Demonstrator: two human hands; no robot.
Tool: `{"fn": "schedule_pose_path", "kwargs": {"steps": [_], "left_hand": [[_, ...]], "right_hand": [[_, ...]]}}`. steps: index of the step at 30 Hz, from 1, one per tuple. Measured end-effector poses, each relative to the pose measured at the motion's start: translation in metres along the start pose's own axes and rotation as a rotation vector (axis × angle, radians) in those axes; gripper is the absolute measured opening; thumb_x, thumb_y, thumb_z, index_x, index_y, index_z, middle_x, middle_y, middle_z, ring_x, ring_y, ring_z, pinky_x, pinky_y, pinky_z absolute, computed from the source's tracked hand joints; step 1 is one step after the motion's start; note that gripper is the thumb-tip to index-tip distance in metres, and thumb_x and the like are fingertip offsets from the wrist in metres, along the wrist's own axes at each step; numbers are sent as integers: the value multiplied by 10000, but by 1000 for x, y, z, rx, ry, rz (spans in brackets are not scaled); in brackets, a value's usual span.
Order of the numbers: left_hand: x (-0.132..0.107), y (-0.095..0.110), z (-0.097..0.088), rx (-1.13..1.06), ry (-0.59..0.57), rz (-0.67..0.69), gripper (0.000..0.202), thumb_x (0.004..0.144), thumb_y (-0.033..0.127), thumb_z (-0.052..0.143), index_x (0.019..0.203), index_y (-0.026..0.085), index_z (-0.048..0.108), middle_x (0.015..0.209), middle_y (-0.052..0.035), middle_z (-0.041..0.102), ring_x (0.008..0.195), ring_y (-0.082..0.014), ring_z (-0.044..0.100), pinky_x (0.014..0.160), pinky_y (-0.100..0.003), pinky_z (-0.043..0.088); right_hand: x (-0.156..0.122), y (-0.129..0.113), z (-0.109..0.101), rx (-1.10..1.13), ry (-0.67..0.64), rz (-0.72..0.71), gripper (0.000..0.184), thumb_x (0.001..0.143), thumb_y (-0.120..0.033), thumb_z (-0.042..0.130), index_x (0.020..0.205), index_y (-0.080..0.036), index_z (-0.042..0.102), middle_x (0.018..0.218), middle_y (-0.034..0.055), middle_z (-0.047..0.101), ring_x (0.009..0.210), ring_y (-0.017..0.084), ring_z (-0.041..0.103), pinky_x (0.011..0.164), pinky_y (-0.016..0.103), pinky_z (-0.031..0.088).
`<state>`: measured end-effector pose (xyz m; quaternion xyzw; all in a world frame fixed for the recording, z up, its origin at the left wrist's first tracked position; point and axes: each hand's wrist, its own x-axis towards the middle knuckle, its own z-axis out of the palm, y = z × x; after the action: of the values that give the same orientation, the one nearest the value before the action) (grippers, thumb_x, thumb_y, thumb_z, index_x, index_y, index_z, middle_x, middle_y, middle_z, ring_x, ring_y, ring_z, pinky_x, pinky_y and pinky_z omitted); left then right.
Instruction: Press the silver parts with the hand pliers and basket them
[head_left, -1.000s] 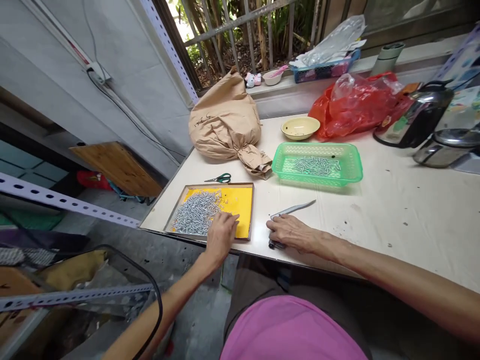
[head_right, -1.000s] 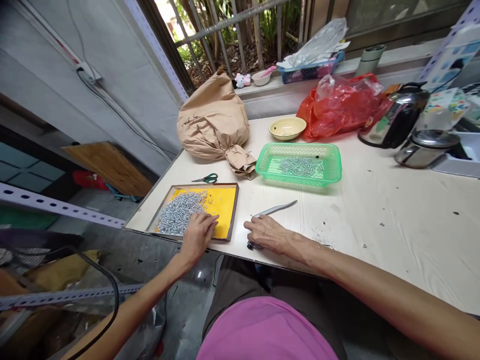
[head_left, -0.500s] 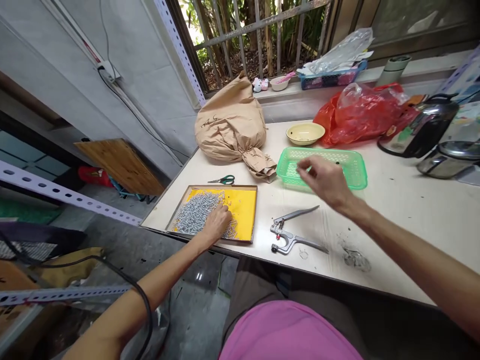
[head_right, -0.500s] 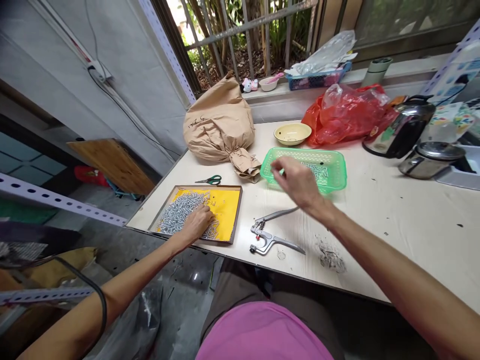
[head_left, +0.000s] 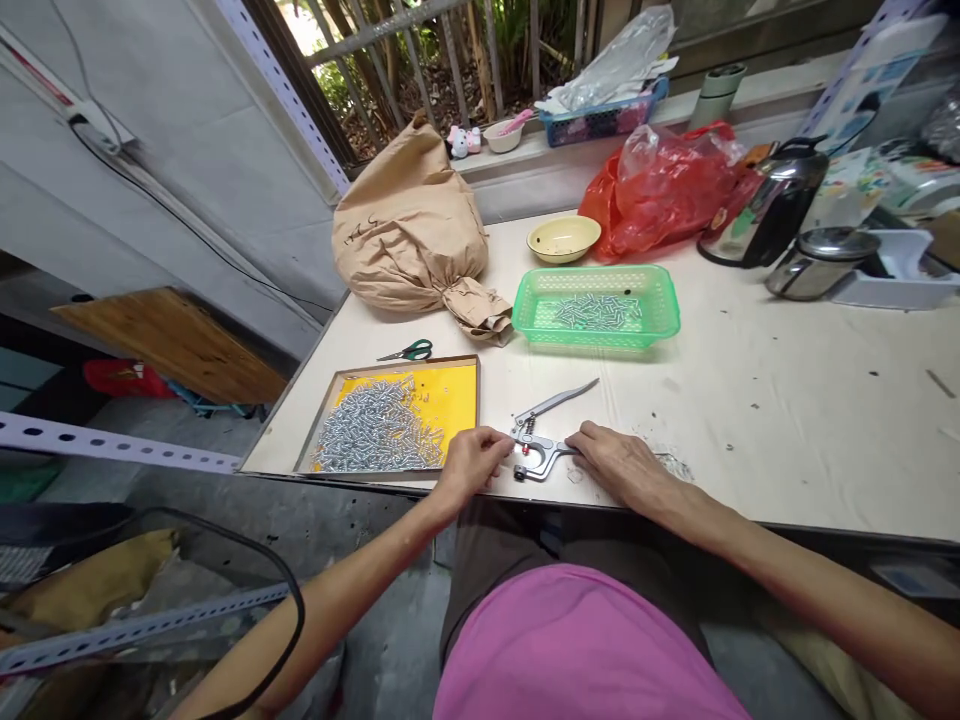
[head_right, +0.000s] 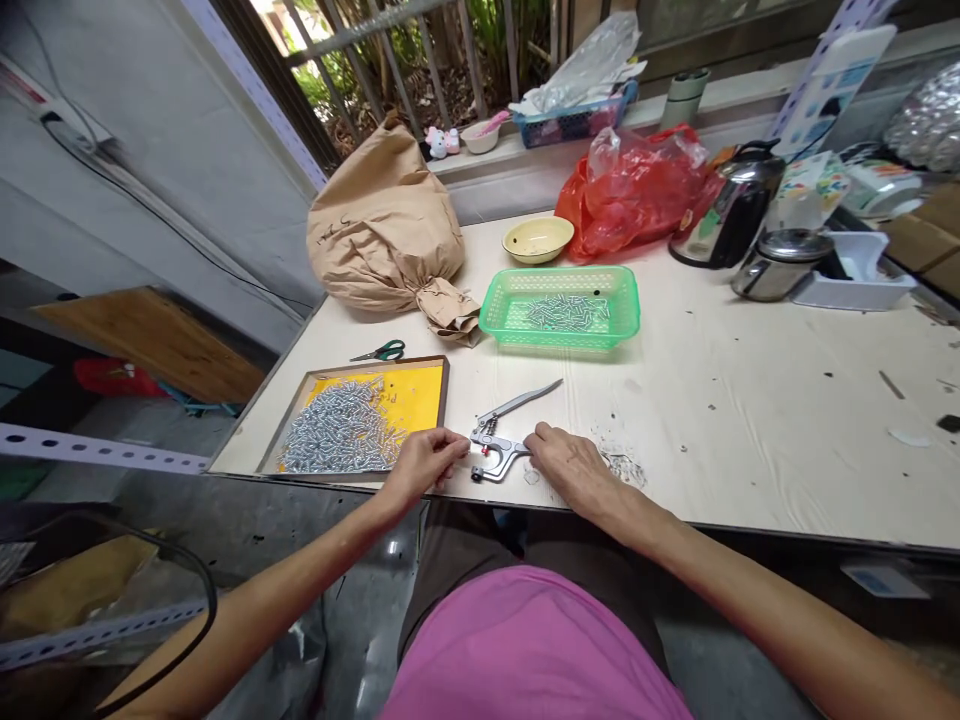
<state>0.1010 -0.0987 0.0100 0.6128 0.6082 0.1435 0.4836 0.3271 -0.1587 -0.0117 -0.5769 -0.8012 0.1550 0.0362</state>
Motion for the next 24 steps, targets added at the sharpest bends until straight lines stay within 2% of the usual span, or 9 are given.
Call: {"fn": "schedule_pose_path", "kwargs": {"steps": [2, 5, 12, 17, 20, 22, 24], "left_hand": [[1, -2, 17, 33, -7, -4, 236, 795, 350, 569, 800, 133, 661, 453, 60, 490, 371, -62, 426, 408, -174, 333], [6, -7, 27, 99, -16, 4, 255, 793, 371, 576, 769, 134, 664, 440, 57, 500, 381, -67, 445, 424, -176, 340], [8, 0, 24, 172, -35, -54, 260, 802, 380, 574, 731, 141, 648, 429, 55, 512, 357, -78, 470, 407, -179, 351], [9, 7, 20, 217, -139, -145, 230, 795, 305, 575, 633, 143, 596, 425, 42, 538, 359, -90, 523, 395, -173, 369], [11, 6, 19, 162, -185, -216, 202, 798, 273, 575, 649, 137, 589, 426, 39, 553, 351, -89, 532, 388, -166, 382], [9, 5, 20, 127, -191, -232, 186, 797, 266, 592, 670, 130, 594, 418, 43, 547, 338, -84, 524, 390, -161, 392], [6, 6, 21, 101, -193, -248, 174, 795, 259, 611, 685, 125, 597, 405, 49, 537, 327, -81, 518, 391, -158, 399]], "right_hand": [[1, 3, 3, -17, -1, 34, 207, 951, -233, 382, 976, -198, 585, 943, 62, 581, 826, 169, 581, 602, 261, 367], [4, 7, 2, -36, -11, 35, 190, 949, -218, 389, 926, -187, 574, 928, 61, 583, 799, 157, 574, 594, 257, 345], [3, 9, 8, -48, 26, 18, 186, 947, -183, 375, 917, -186, 558, 933, 71, 581, 788, 157, 562, 582, 264, 333], [2, 8, 8, -24, 45, 6, 179, 945, -169, 378, 916, -185, 553, 934, 68, 579, 826, 164, 562, 594, 257, 342], [0, 6, 3, -15, 15, 19, 173, 940, -180, 394, 920, -185, 566, 929, 72, 579, 817, 165, 560, 608, 257, 363], [0, 6, -4, 6, 12, 4, 158, 934, -218, 426, 952, -186, 580, 974, 81, 581, 839, 172, 563, 646, 265, 397], [2, 11, -10, 14, 63, -31, 228, 896, -311, 521, 1083, -190, 571, 1144, 116, 556, 976, 215, 551, 760, 312, 431]]}}
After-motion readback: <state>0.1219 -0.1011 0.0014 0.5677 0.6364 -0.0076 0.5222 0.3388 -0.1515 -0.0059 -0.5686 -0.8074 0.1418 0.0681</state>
